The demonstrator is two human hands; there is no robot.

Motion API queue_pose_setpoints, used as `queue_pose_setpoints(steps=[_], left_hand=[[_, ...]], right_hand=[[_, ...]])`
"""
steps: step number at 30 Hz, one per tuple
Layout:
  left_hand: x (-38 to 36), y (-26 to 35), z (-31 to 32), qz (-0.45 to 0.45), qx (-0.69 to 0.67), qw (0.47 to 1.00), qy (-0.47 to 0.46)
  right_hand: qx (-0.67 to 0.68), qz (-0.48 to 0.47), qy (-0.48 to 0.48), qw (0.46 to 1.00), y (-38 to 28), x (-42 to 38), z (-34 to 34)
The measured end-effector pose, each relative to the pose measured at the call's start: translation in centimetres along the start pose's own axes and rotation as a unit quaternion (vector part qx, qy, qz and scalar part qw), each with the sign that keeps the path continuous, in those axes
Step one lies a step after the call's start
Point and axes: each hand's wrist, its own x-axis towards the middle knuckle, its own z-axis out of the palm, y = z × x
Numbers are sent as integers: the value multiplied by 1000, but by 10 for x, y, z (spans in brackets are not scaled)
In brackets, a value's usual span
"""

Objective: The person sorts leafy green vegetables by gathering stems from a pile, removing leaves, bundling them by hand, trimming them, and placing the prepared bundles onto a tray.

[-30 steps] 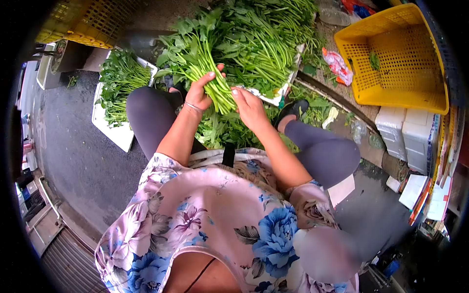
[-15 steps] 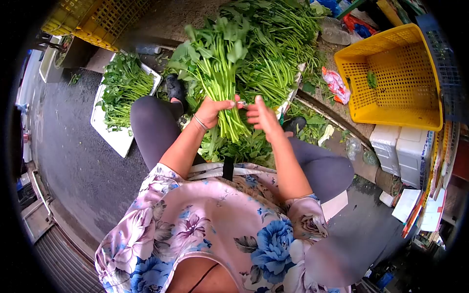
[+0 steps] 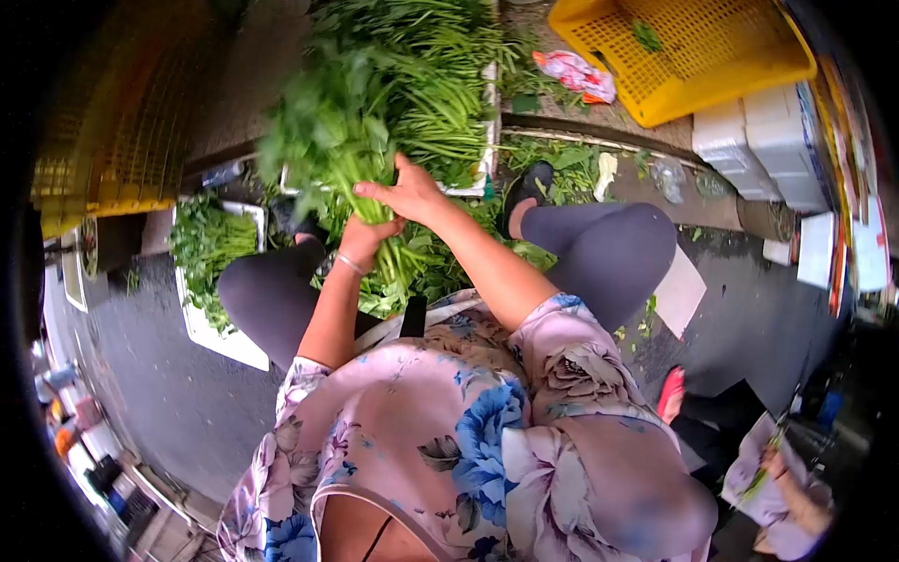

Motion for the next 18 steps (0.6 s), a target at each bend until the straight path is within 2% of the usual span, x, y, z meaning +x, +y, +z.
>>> queue_pose_setpoints(steps=[1,3,5,6,7,9,10,11,13,16,17,18], left_hand=[[-5,6,-1,-13,-55,998,-19],[-5,6,-5,-6,-128,991,-33],[-1,-1,-10,-9,-174,983,-64],[-5,7,-5,-17,-191,978,-78],[-9,11,0,-19,-183,980,-81],[-10,19,9,-32,-258,963,-77],[-9,24,12,-12,-250,964,-95],[-8,29,15,-15,-239,966,-94],[-9,57,35,36,-272,955,-109],[13,96,70,96,-290,947,-103],[25,108,85,110,-314,939,-89],[35,124,102,116,-314,941,-57]], right_hand=[[-155,55,139,977,2,-3,-9],[-245,52,289,924,26,-9,-46],[-404,115,298,857,52,-23,-73],[-355,225,177,890,47,-27,-84],[-293,327,49,897,40,-31,-91],[-187,365,35,911,44,-36,-89],[-71,339,24,938,63,-32,-86],[-60,337,24,939,83,-31,-88],[-113,331,16,937,77,-40,-90],[-67,287,158,942,68,-49,-96],[-44,234,297,925,72,-51,-93],[95,142,366,915,63,-53,-94]])
